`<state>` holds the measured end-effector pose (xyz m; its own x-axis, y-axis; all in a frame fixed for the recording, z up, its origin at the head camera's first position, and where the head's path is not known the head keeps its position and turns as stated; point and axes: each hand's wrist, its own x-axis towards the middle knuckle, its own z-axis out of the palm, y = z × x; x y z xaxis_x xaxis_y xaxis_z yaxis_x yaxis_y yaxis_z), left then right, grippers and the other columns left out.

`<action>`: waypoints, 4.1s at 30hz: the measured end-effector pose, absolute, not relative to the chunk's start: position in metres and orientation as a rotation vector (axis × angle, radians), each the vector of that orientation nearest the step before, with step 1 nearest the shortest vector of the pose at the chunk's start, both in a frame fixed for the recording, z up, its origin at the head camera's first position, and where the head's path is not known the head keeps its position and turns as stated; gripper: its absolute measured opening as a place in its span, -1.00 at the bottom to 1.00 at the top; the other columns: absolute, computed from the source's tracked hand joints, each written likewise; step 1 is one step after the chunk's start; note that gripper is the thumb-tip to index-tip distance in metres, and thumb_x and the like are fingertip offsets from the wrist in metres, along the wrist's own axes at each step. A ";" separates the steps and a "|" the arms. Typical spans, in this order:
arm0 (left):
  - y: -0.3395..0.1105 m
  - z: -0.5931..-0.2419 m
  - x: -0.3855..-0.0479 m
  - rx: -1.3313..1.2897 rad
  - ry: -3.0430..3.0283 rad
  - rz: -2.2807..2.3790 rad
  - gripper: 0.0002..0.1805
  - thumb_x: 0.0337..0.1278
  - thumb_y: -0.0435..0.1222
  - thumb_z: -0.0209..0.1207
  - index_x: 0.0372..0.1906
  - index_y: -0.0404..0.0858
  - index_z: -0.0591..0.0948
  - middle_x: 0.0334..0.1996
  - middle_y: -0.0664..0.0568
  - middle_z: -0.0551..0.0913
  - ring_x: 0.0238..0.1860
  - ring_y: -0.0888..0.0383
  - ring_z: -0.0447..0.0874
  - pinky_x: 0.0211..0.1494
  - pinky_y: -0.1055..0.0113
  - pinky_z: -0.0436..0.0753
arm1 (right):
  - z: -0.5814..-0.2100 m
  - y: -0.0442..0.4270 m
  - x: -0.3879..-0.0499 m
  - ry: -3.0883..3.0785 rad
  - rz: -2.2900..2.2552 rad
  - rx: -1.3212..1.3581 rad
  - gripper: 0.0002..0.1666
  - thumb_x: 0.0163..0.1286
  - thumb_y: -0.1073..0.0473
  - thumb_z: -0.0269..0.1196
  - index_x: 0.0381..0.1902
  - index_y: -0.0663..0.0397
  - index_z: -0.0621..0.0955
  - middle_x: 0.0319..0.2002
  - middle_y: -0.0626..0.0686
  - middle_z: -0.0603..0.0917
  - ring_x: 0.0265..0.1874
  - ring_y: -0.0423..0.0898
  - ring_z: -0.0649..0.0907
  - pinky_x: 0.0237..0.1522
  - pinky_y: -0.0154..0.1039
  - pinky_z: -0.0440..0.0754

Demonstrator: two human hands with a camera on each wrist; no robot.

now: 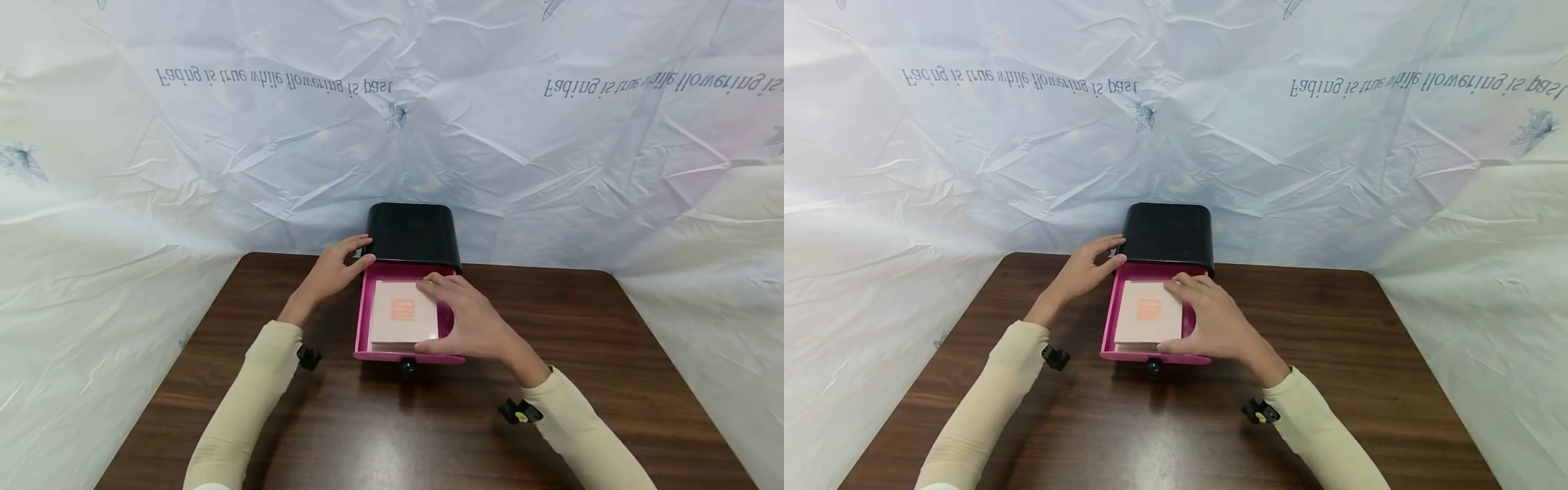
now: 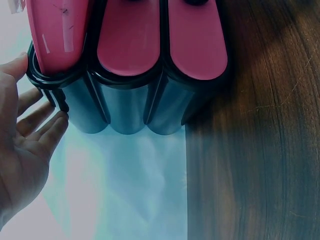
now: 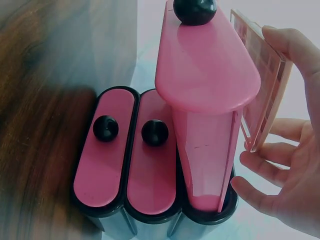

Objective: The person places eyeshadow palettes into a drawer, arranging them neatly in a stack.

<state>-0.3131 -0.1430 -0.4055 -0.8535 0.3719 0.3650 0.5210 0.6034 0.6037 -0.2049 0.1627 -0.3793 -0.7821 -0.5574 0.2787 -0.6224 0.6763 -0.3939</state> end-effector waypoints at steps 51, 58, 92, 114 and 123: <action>-0.143 -0.405 -0.313 -0.740 -2.632 -1.099 -0.38 0.45 0.06 0.17 0.43 -0.19 0.50 0.47 -0.05 0.43 0.39 -0.03 0.48 0.37 0.04 0.56 | -0.373 0.167 -0.188 -2.679 0.858 0.957 -0.02 0.06 -0.32 0.53 0.40 -0.11 0.54 0.31 -0.06 0.59 0.22 -0.07 0.48 0.22 0.16 0.60; -0.143 -0.405 -0.314 -0.733 -2.640 -1.091 -0.38 0.45 0.07 0.15 0.44 -0.18 0.50 0.47 -0.04 0.42 0.40 -0.02 0.47 0.38 0.05 0.55 | -0.384 0.165 -0.168 -2.546 1.036 0.893 -0.17 0.11 -0.21 0.55 0.32 -0.11 0.60 0.24 -0.09 0.63 0.12 -0.07 0.59 0.02 0.03 0.72; -0.144 -0.404 -0.313 -0.719 -2.640 -1.091 -0.37 0.45 0.09 0.15 0.44 -0.16 0.50 0.47 -0.02 0.42 0.43 -0.01 0.44 0.39 0.04 0.54 | -0.452 0.152 -0.105 -2.346 1.425 0.756 -0.52 0.09 0.06 0.62 -0.03 0.00 0.74 -0.17 -0.12 0.80 -0.31 -0.25 0.74 -0.38 -0.26 0.75; -0.145 -0.405 -0.313 -0.719 -2.640 -1.106 -0.37 0.46 0.09 0.14 0.45 -0.16 0.49 0.48 -0.03 0.41 0.45 -0.02 0.40 0.39 0.02 0.53 | -0.479 0.133 -0.116 -2.485 1.612 0.541 -0.57 0.20 0.02 0.55 -0.04 0.10 0.76 -0.28 0.01 0.83 -0.40 -0.27 0.77 -0.42 -0.31 0.75; -0.143 -0.405 -0.311 -0.721 -2.634 -1.121 -0.37 0.45 0.09 0.14 0.45 -0.15 0.49 0.48 -0.02 0.41 0.45 -0.01 0.40 0.39 0.03 0.54 | -0.476 0.122 -0.119 -2.492 1.672 0.378 -0.61 0.16 -0.01 0.57 -0.19 0.15 0.80 -0.37 -0.07 0.82 -0.41 -0.26 0.77 -0.35 -0.34 0.76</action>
<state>-0.3111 -0.1434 -0.4052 -0.8639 0.3602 0.3520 0.5034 0.5960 0.6256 -0.1191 0.1219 -0.4758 -0.9621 -0.1404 0.2338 -0.2696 0.3596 -0.8933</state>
